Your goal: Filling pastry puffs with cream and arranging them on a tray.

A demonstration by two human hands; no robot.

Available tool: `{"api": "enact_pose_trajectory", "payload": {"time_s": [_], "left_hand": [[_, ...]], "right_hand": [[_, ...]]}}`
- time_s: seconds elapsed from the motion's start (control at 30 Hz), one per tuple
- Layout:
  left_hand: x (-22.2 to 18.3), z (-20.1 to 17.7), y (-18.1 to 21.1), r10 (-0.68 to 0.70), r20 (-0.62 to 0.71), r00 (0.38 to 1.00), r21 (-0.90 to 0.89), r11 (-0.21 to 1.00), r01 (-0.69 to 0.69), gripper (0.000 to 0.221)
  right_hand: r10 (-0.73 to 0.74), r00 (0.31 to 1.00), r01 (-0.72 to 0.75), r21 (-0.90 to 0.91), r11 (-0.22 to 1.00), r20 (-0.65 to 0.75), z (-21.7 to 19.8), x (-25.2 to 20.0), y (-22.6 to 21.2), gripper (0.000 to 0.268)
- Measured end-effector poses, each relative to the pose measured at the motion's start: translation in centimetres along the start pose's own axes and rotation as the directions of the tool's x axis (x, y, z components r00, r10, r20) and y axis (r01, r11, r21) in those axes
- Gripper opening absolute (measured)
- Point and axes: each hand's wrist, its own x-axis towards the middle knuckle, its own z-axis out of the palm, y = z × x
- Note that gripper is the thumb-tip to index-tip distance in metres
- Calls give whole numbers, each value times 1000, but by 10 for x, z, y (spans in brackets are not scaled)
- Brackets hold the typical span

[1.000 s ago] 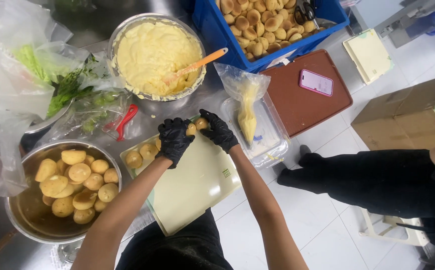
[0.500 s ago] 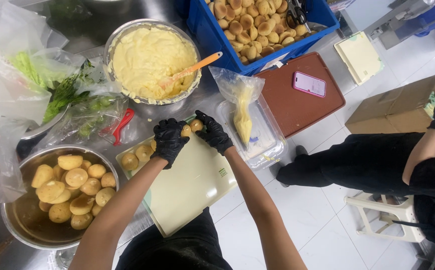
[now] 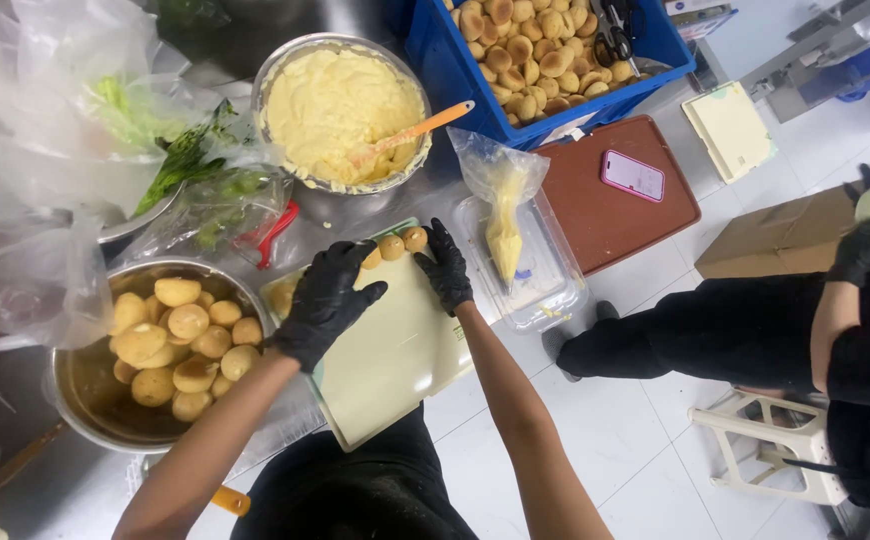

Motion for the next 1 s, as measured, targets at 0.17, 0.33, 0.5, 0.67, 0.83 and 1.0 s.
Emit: {"api": "enact_pose_trajectory", "payload": {"time_s": [0.17,0.33,0.5,0.67,0.83,1.0], "left_hand": [[-83,-132,24,-63,-142,988,-230,973,29,51],[-197,-166,-48,-438,-252,863,-367,868,334,49],[-225,-146,-98,-307,-232,923,-110,951,288,52],[-181,-115,-129,-78,-238,968,101,989,104,53],[-140,-99,-143,-103,-178,979,290,945,152,51],[-116,-87,-162,-21,-161,987,392,916,84,49]], "right_hand": [[-40,994,17,-217,976,-100,7,-28,-8,81],[-142,916,20,-310,950,-376,45,-113,-31,70],[-238,925,91,-435,896,-297,104,-200,-37,65],[-264,937,107,-531,841,-228,131,-230,-38,62],[-254,956,133,-546,827,-150,121,-229,-42,64],[-163,930,114,-162,980,-330,68,-174,-87,70]]}}
